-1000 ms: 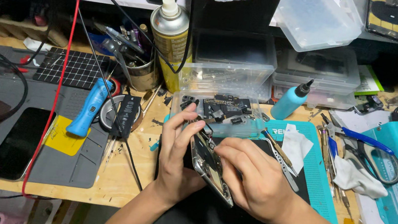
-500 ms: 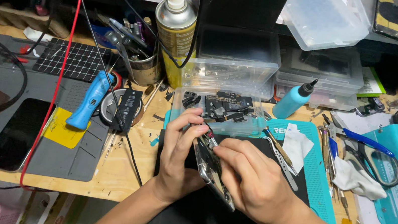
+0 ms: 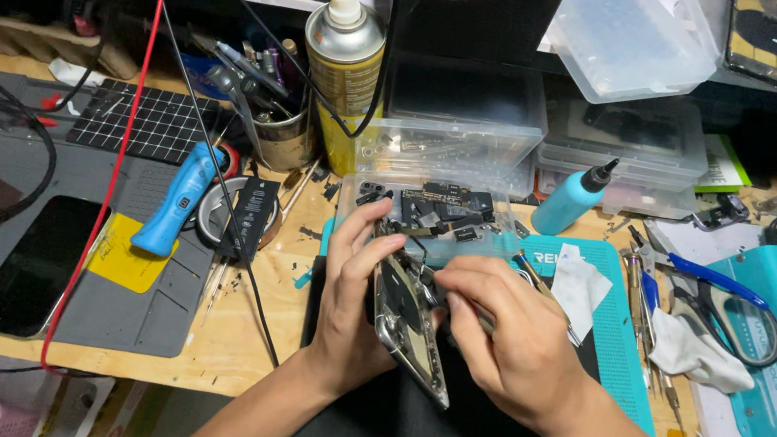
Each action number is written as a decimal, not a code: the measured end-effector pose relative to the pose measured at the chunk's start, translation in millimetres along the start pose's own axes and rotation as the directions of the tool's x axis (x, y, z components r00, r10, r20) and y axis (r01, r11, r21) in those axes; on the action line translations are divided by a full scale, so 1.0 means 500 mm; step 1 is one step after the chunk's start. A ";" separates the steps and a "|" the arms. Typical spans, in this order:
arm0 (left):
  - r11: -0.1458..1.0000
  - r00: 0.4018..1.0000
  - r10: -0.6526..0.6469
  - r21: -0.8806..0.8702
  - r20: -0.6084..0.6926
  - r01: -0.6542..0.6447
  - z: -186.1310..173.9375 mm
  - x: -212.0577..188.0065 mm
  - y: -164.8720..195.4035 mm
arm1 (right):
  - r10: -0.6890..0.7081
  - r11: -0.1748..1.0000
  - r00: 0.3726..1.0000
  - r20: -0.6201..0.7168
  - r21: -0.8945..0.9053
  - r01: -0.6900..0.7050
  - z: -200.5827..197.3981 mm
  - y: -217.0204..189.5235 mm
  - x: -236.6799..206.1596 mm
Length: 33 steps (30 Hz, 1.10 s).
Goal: The person uses tweezers and a screwdriver to remove small components and adhesive residue from the interior of a disassembled smartphone. They carefully lift and peel off parts, then scrape away residue from the chassis.
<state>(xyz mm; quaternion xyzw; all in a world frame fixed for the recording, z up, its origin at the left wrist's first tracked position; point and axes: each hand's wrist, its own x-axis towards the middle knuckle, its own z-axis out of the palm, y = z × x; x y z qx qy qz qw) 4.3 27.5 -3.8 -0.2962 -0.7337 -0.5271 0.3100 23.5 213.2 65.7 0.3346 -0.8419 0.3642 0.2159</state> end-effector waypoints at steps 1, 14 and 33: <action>1.000 1.000 -0.011 -0.014 0.009 0.011 -0.002 0.000 -0.001 | 0.002 1.000 1.000 0.003 0.007 -0.002 0.000 -0.001 0.001; 0.996 0.999 -0.033 -0.079 0.024 0.035 -0.004 -0.002 0.001 | -0.135 0.988 0.991 0.009 -0.069 0.136 -0.005 -0.028 0.008; 0.997 1.000 0.007 -0.072 -0.010 -0.007 -0.007 -0.006 -0.008 | -0.161 0.982 0.987 -0.015 -0.104 0.159 0.010 -0.028 0.005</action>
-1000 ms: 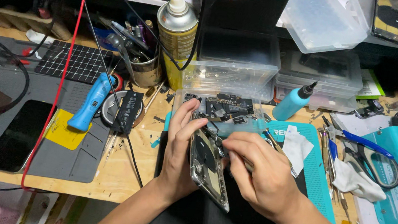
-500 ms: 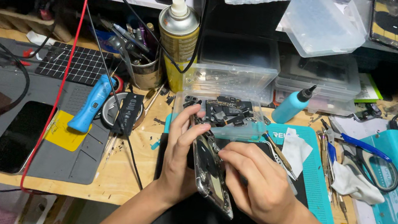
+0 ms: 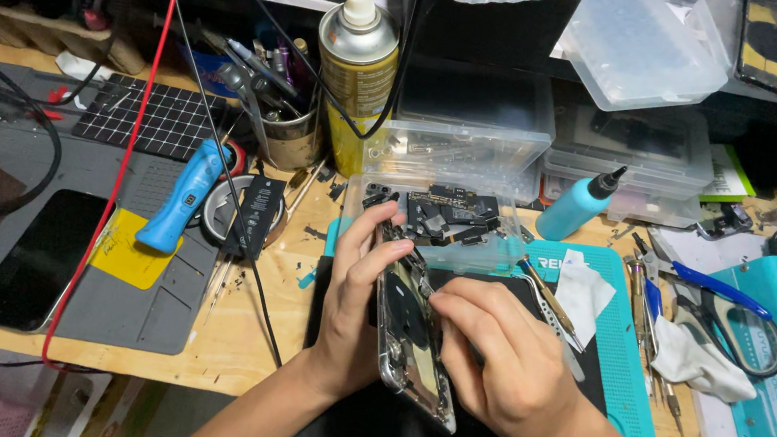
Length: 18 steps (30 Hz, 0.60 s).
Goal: The person uses tweezers and a screwdriver to remove small components and adhesive residue from the interior of a disassembled smartphone. They carefully lift and peel off parts, then scrape away residue from the chassis.
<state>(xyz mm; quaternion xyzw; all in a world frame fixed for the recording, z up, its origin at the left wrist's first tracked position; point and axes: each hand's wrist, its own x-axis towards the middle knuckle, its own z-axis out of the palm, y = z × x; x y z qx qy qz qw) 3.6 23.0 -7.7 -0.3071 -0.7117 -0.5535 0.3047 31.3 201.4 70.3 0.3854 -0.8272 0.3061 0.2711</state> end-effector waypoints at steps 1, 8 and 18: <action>1.000 1.000 0.003 -0.002 0.004 -0.003 -0.001 0.001 0.001 | 0.004 1.000 1.000 0.011 -0.005 -0.004 0.000 -0.002 0.001; 0.999 1.000 0.000 0.051 -0.010 0.001 -0.008 0.003 0.010 | 0.018 1.000 0.998 0.058 -0.010 -0.018 0.001 -0.013 0.005; 0.997 0.997 -0.060 -0.059 -0.056 0.056 0.002 -0.010 -0.007 | -0.052 0.999 0.998 0.036 0.003 0.052 0.002 -0.005 -0.004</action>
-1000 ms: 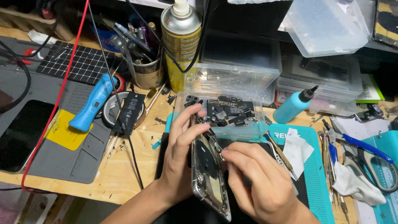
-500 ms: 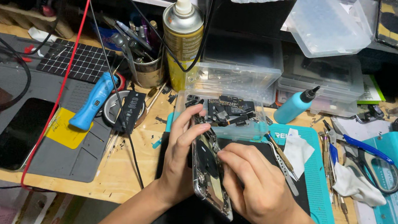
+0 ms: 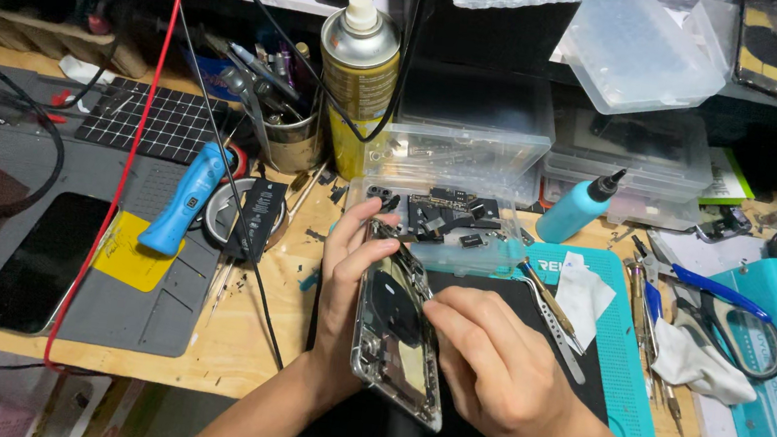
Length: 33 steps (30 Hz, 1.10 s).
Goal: The person uses tweezers and a screwdriver to remove small components and adhesive residue from the interior of a disassembled smartphone. They carefully lift and peel off parts, then scrape away residue from the chassis.
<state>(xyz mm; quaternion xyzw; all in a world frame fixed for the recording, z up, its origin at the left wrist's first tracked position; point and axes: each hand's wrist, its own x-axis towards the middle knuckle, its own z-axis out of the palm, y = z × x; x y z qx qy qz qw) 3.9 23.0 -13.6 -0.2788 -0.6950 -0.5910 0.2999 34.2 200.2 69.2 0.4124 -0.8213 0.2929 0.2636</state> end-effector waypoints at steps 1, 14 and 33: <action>0.999 1.000 -0.020 -0.043 -0.011 0.019 0.003 0.001 -0.004 | -0.007 1.000 1.000 -0.008 -0.002 0.007 -0.001 0.002 0.000; 0.996 0.996 0.082 0.034 0.040 -0.084 -0.004 0.007 0.005 | -0.007 1.000 1.000 0.001 -0.019 0.007 -0.005 -0.003 -0.010; 0.991 0.998 0.063 0.115 0.003 -0.063 0.001 0.013 0.011 | 0.248 0.962 0.967 -0.053 0.130 -0.239 -0.016 0.028 -0.004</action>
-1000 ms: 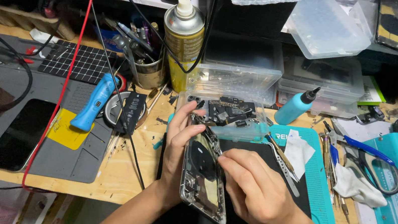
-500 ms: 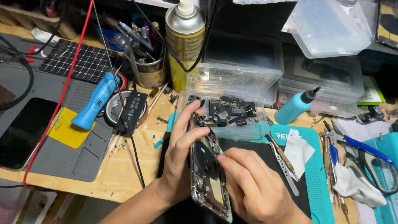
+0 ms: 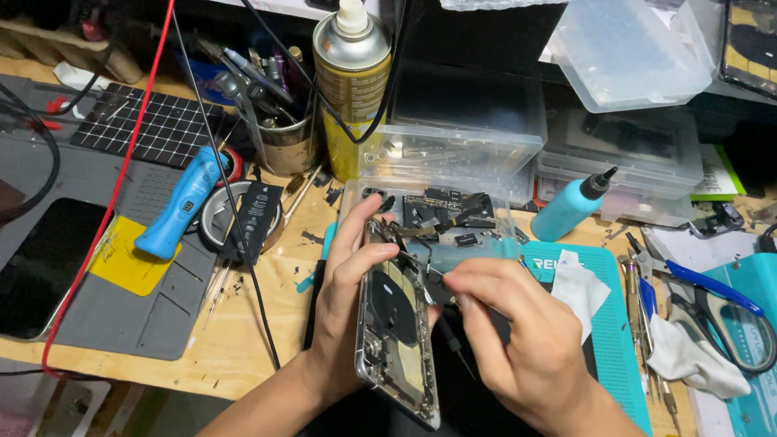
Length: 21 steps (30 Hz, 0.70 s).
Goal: The person uses tweezers and a screwdriver to remove small components and adhesive residue from the interior of a disassembled smartphone. They carefully lift and peel off parts, then scrape away residue from the chassis.
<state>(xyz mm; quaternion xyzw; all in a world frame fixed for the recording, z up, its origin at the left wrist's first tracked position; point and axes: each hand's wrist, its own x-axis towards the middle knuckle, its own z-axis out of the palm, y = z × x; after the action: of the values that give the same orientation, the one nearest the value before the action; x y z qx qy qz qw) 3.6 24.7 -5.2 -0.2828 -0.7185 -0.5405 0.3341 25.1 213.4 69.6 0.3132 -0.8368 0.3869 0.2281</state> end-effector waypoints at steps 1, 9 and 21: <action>1.000 1.000 -0.005 -0.011 -0.001 0.005 0.001 0.000 0.000 | 0.013 1.000 1.000 -0.001 0.024 -0.013 -0.003 0.002 0.002; 1.000 1.000 0.026 0.007 0.012 -0.026 -0.001 0.005 0.005 | -0.123 0.991 0.991 0.050 -0.052 0.126 -0.015 -0.012 0.003; 0.998 1.000 0.008 0.057 -0.007 -0.007 -0.005 0.001 0.006 | -0.244 0.963 0.968 0.061 -0.104 0.250 0.011 -0.031 0.006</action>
<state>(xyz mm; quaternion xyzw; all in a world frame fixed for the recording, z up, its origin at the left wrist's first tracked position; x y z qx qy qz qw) 6.0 23.3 -2.8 -0.2739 -0.7312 -0.5196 0.3468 32.9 200.1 76.1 0.4111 -0.8166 0.3006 0.2716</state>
